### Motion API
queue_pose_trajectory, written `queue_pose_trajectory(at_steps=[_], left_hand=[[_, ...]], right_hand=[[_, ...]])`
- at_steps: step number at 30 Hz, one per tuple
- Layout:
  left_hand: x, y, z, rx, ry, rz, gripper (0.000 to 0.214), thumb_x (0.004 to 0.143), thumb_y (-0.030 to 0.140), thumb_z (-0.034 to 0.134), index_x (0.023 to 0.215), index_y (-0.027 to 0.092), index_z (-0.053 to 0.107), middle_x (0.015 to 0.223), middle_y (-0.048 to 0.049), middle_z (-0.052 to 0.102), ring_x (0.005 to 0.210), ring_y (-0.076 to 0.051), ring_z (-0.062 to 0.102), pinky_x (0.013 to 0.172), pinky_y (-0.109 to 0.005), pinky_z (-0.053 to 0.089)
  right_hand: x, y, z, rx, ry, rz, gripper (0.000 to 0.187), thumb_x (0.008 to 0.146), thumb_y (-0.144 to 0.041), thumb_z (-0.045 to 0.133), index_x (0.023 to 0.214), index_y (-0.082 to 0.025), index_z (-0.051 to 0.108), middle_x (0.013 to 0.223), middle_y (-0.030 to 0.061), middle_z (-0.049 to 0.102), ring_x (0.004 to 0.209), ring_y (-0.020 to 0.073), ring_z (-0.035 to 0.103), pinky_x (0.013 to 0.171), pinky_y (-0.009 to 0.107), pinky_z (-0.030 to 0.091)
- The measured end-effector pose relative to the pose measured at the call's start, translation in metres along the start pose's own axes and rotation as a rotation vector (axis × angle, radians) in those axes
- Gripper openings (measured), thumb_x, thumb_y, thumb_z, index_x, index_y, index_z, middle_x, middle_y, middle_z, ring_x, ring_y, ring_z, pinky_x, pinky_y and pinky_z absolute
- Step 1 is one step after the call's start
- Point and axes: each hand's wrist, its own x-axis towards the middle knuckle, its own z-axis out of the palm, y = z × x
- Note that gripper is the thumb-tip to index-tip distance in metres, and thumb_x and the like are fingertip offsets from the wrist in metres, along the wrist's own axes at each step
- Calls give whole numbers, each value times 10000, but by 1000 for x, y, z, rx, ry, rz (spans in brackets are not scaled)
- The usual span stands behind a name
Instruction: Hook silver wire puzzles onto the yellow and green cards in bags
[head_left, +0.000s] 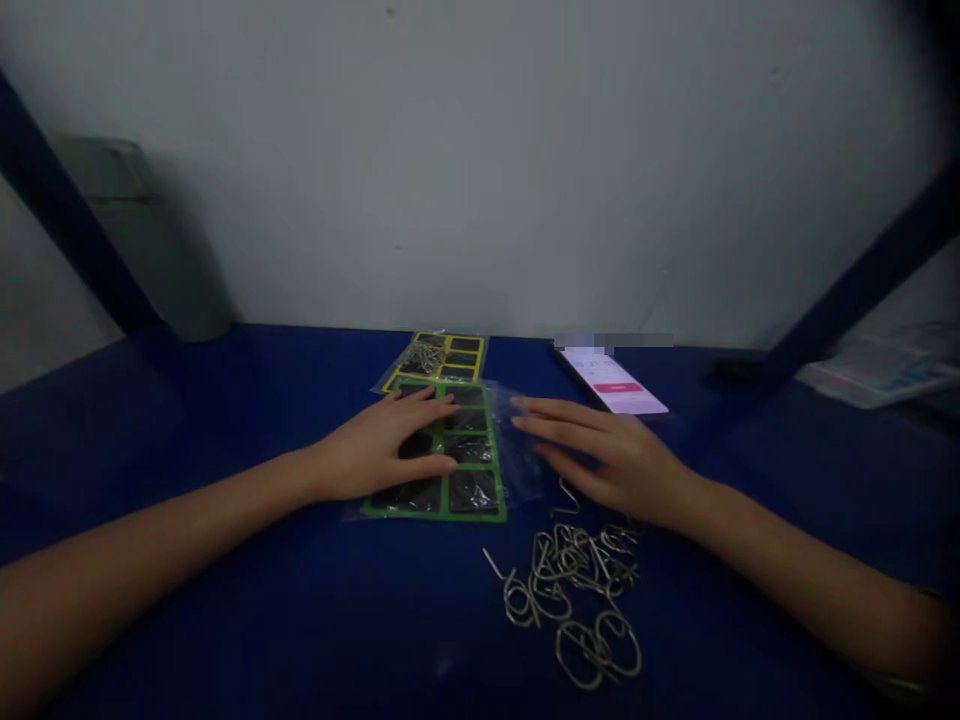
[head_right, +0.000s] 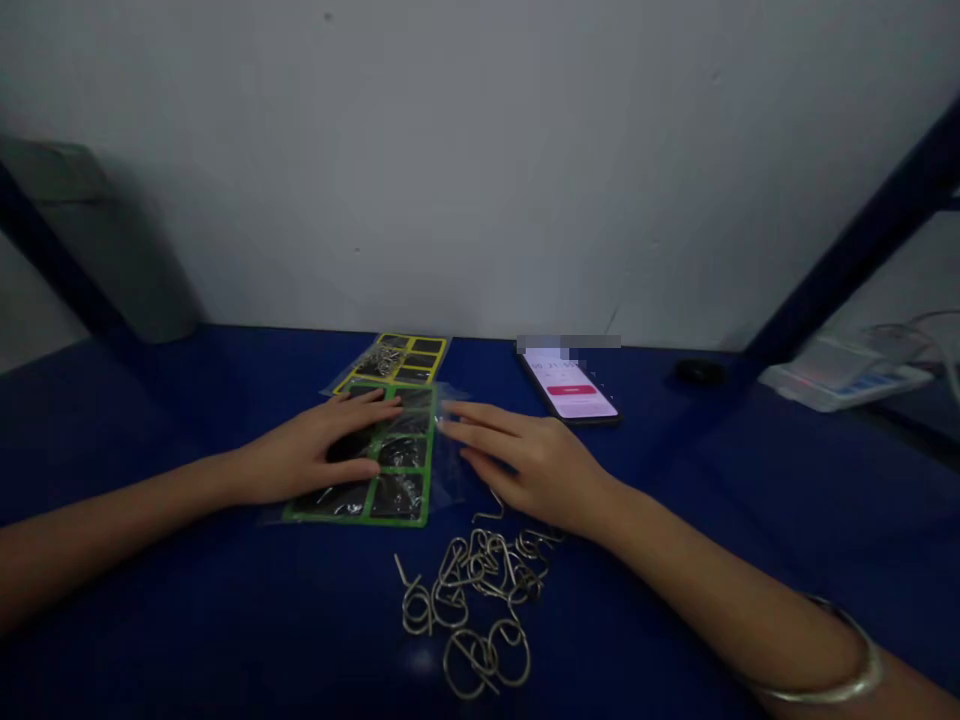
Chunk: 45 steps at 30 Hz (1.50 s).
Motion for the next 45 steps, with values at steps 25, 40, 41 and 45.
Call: queue_pose_trajectory(at_steps=[25,40,41,45], left_hand=[[0,-5,-1,-13,-37,18,494,867,471,326,1290,222,286,1363,-35,294,1265,-202,213,1015,-385,238],[0,-6,0,-3,-44,18,498,866,471,326,1295,221,276,1363,-39,292,1267,-196,209,1018,-384,234],[0,-6,0,-4,-41,20,496,866,470,327,1294,223,279,1363,-39,294,1266,-198,211,1017,-386,236],[0,-7,1,-3,-28,29,503,862,471,338,1294,219,279,1357,-42,305,1264,-202,216,1013,-386,243]], right_hand=[[-2,15,-18,292,-405,316,215,773,-246,520,975,-204,582,933,31,602,751,130,542,675,271,451],[-8,19,-14,202,-313,445,312,749,-278,539,1056,-225,553,966,36,606,743,144,549,642,290,460],[-7,19,-14,210,-313,458,306,748,-277,542,1049,-222,557,951,35,608,731,141,549,626,284,458],[-5,16,-13,213,-307,472,286,747,-258,543,1029,-218,572,865,31,611,706,137,543,591,269,445]])
